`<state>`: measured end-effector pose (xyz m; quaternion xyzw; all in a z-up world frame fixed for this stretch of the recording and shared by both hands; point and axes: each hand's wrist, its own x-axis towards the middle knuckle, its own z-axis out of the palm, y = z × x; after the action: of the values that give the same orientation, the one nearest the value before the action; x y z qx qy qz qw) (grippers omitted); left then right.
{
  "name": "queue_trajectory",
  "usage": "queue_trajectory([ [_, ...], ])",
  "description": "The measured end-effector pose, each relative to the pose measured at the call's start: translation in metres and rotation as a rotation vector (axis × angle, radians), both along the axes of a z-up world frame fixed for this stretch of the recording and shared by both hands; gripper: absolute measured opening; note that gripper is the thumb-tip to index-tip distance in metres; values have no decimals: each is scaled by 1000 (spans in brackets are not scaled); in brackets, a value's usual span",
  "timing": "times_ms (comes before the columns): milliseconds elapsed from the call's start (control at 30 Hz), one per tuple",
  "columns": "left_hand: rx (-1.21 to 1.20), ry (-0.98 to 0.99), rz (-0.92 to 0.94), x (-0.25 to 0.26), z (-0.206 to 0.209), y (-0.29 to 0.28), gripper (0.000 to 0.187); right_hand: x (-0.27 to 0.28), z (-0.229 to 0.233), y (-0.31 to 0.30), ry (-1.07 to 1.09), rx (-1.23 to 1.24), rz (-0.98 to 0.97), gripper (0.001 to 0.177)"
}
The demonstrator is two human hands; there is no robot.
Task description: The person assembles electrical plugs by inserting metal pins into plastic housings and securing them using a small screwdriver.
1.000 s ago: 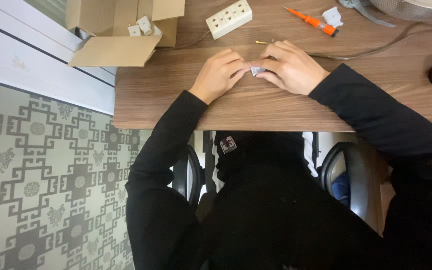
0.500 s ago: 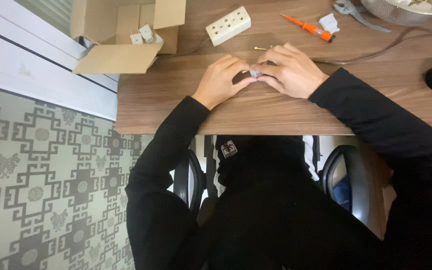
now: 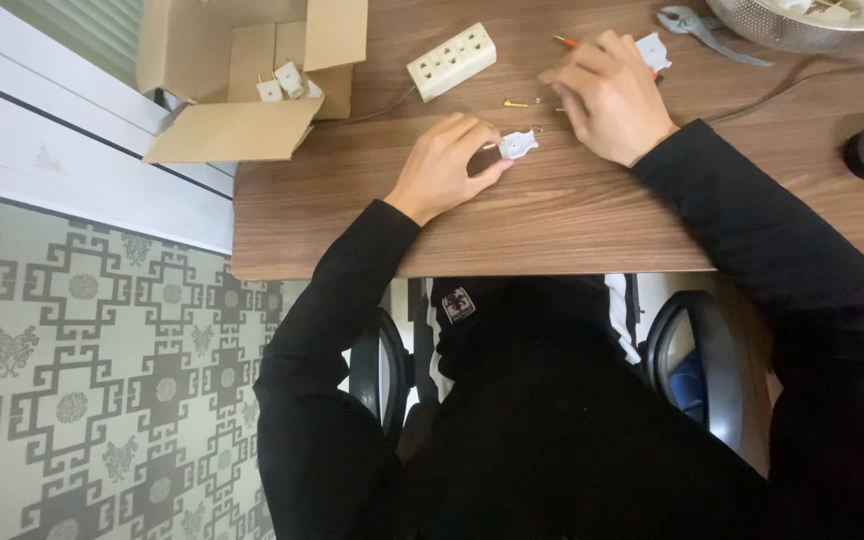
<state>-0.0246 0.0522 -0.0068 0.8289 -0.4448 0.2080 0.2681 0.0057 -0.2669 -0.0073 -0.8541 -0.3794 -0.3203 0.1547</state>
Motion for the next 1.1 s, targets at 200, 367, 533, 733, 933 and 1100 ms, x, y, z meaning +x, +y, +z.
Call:
queue_trajectory([
  [200, 39, -62, -54, 3, 1, 1, 26, -6, 9, 8, 26, -27, 63, 14],
  [367, -5, -143, 36, 14, -22, -1, 29, 9, 17, 28, 47, -96, 65, 17],
  [533, 48, -197, -34, 25, -25, 2, 27, 26, -4, 44, 132, -126, 100, 14],
  [733, 94, -154, -105, 26, -5, 1, 26, 38, -28, 47, 95, -204, 22, 8],
  [933, 103, -178, -177, 58, -10, 3, 26, 30, -9, 46, 99, -144, -32, 9],
  [1100, 91, -171, -142, 76, -14, 2, 28, 36, -7, 38, 97, 83, -61, 6],
])
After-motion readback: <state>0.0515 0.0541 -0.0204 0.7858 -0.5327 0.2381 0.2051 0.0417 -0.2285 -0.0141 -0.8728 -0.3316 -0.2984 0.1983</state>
